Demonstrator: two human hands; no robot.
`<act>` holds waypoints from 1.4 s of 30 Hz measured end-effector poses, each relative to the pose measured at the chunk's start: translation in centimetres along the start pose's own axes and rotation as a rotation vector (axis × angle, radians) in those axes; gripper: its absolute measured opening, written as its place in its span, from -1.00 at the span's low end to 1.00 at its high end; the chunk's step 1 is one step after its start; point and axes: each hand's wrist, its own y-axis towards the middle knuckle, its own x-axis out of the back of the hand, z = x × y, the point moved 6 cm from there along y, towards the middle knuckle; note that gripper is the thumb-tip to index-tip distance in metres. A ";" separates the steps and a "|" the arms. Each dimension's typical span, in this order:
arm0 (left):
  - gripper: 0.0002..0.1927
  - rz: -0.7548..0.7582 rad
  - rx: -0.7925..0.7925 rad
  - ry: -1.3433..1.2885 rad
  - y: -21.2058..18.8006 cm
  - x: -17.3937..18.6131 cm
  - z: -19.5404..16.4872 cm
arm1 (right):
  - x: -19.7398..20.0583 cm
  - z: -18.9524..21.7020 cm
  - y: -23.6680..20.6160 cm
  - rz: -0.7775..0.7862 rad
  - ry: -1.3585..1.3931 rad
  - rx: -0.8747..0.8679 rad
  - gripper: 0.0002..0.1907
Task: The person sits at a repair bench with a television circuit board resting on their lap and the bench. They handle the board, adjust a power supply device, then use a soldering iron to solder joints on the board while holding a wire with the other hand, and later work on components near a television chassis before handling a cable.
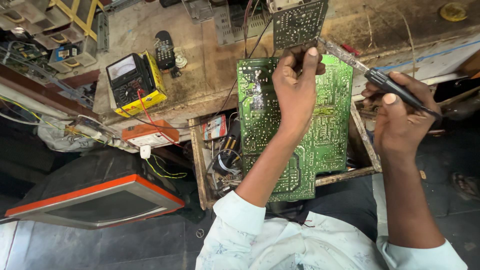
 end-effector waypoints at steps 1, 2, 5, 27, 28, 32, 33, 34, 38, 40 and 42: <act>-0.80 -0.003 0.005 0.020 0.0 0.1 0.1 | 0.1 -0.1 0.0 -0.002 0.033 -0.013 -0.70; -0.79 -0.005 0.010 0.039 -0.1 0.1 0.1 | 0.3 -0.2 0.0 -0.005 0.067 -0.025 -0.69; -0.79 0.022 0.007 0.053 -0.2 -0.1 0.1 | 1.4 -0.9 0.0 -0.025 0.169 -0.053 -0.67; -0.82 0.369 -0.380 0.695 -2.1 -5.6 -3.1 | 18.0 -10.2 -0.2 -0.508 0.382 -0.246 -0.76; -0.79 0.365 -0.368 0.695 -2.4 -5.1 -3.1 | 18.2 -9.6 -0.1 -0.507 0.379 -0.225 -0.75; -0.64 0.364 -0.362 0.736 -2.7 -3.5 -3.2 | 19.6 -5.0 1.0 -0.466 0.101 0.027 -0.67; -0.59 0.370 -0.368 0.755 -2.8 -3.5 -3.1 | 20.2 -3.6 1.7 -0.436 -0.015 0.113 -0.65; -0.53 0.394 -0.311 0.689 -2.8 -3.4 -2.9 | 20.7 -2.3 2.4 -0.406 -0.134 0.197 -0.64; -0.29 0.486 -0.167 0.514 -3.7 -4.1 -2.2 | 25.1 0.9 6.2 -0.501 -0.385 0.393 -0.70; -0.20 0.514 -0.146 0.482 -4.2 -4.6 -2.1 | 27.1 1.3 8.6 -0.508 -0.423 0.453 -0.70; -0.12 0.531 -0.128 0.469 -4.8 -5.3 -1.9 | 28.4 1.6 10.4 -0.513 -0.549 0.501 -0.69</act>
